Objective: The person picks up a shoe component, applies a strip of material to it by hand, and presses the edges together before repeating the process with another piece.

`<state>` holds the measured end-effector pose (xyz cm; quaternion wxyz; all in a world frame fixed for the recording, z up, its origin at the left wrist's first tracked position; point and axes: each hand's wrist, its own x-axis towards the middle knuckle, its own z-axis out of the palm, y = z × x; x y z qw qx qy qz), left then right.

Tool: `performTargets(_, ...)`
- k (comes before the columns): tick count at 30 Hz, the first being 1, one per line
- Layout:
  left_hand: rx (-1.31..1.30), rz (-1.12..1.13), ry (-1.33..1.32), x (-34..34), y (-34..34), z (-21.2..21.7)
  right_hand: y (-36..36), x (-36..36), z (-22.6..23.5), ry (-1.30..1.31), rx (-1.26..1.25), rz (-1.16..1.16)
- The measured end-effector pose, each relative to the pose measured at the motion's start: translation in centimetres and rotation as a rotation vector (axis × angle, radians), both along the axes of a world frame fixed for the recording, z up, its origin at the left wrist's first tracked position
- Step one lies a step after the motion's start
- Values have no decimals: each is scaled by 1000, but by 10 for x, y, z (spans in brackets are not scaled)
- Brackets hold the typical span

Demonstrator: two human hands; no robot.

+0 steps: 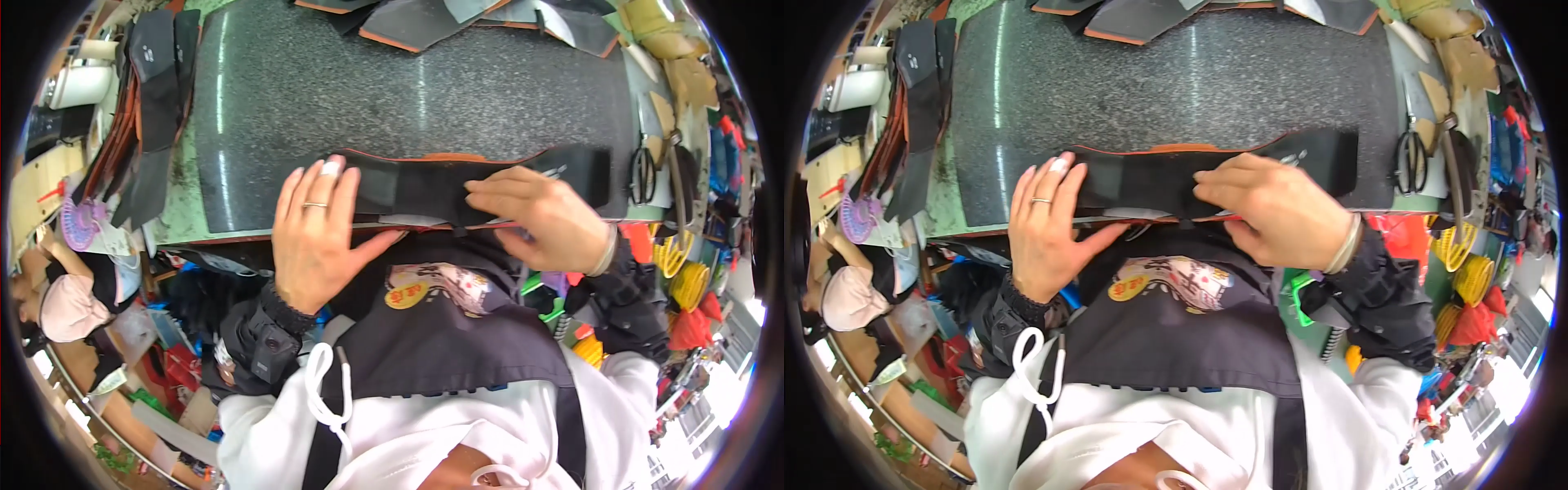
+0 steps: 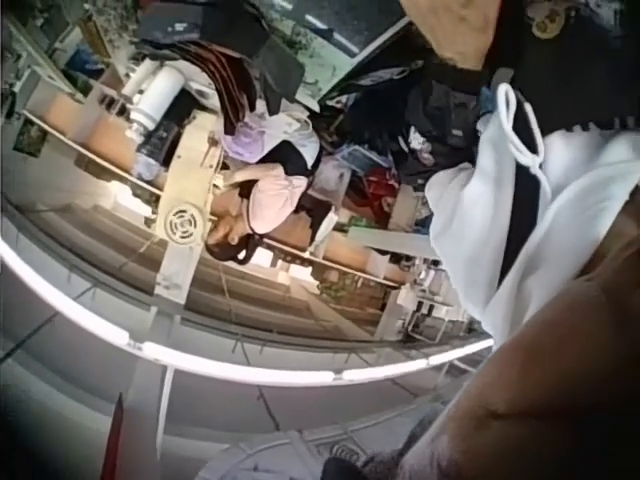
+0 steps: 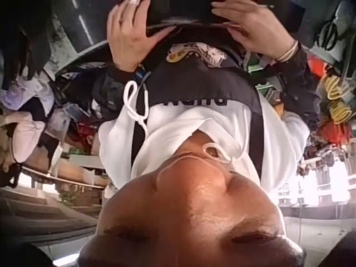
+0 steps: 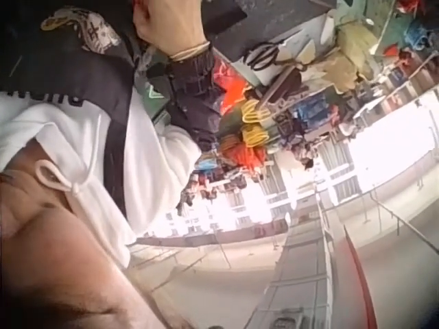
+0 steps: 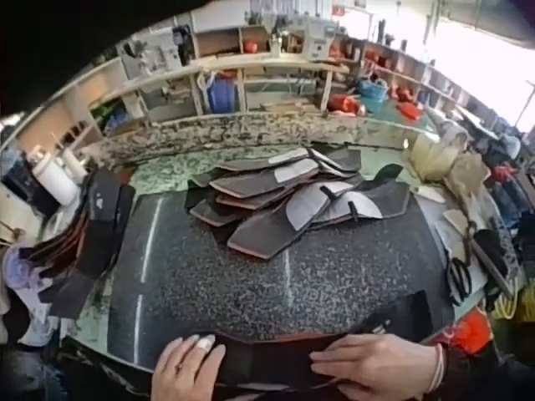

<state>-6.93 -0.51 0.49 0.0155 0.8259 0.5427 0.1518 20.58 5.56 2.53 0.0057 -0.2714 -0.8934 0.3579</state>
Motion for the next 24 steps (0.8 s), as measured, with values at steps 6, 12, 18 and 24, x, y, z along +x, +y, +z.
performTargets(6, 32, -487, 31, 56, 12, -12, -27, 33, -27, 170, 51, -79)
performTargets(12, 56, -537, 141, 57, 6, -13, -40, 26, -37, 116, 203, -76)
performTargets(18, 131, -540, 145, 55, 8, -19, -20, -10, -32, -50, 367, -87)
performTargets(24, -4, -542, 219, 44, 16, -7, -13, 39, -35, -12, 275, 23)
